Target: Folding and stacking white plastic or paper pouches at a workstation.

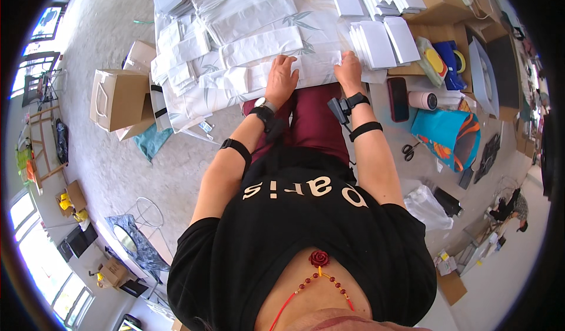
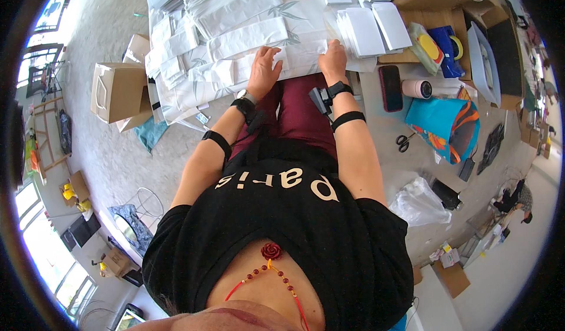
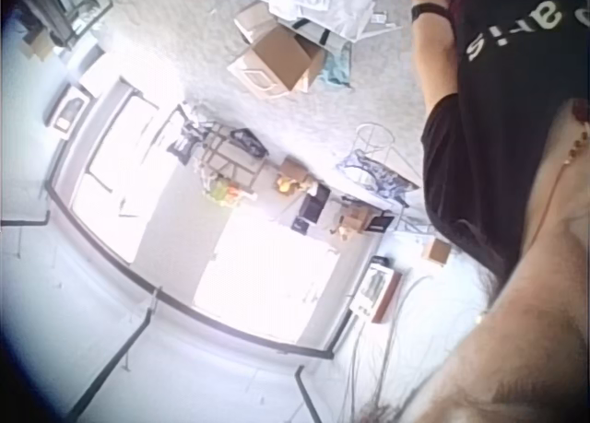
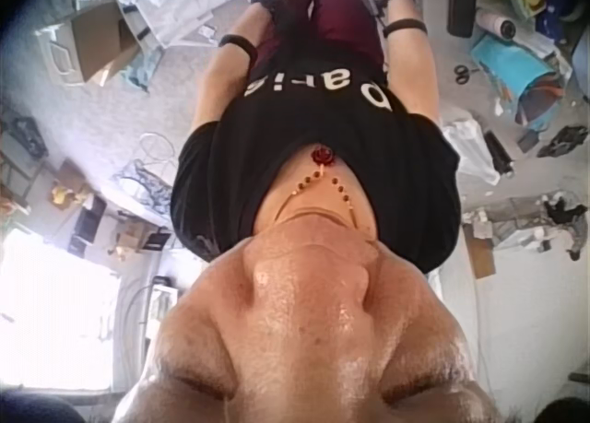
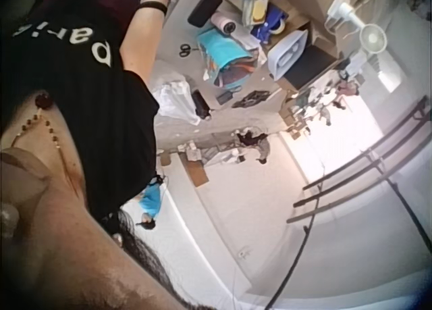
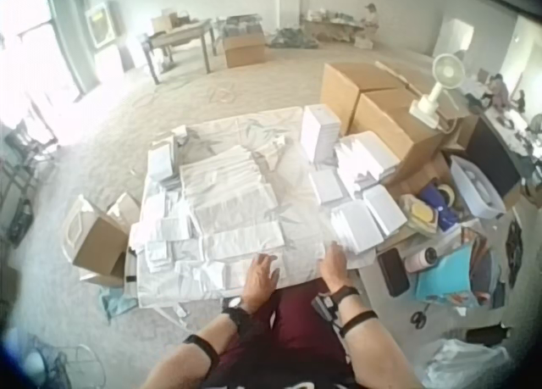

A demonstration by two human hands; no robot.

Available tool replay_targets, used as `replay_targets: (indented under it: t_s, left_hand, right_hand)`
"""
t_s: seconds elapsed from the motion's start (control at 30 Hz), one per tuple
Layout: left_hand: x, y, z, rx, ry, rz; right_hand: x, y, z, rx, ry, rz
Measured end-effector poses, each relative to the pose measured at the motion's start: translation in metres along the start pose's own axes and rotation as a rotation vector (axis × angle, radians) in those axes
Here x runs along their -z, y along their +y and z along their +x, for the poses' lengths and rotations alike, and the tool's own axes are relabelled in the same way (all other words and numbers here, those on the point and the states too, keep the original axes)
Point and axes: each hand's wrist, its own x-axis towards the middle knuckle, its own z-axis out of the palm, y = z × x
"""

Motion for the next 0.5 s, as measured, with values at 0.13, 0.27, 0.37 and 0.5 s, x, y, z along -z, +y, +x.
replay_targets:
  t_s: [0.13, 0.27, 0.37, 0.5]
  left_hand:
    - [-0.008, 0.001, -0.002, 0.012, 0.008, 0.04]
    - [-0.009, 0.0, -0.006, 0.01, 0.039, 0.047]
    - [-0.009, 0.003, -0.006, 0.018, 0.041, 0.045]
    - [-0.01, 0.005, -0.008, 0.02, 0.045, 0.058]
  right_hand:
    - [0.004, 0.004, -0.001, -0.126, -0.028, 0.141]
    - [0.015, -0.006, -0.005, -0.237, -0.025, 0.402]
    - [0.024, -0.019, -0.008, -0.246, -0.015, 0.535]
    - [0.032, -0.049, -0.018, -0.115, 0.053, 0.567]
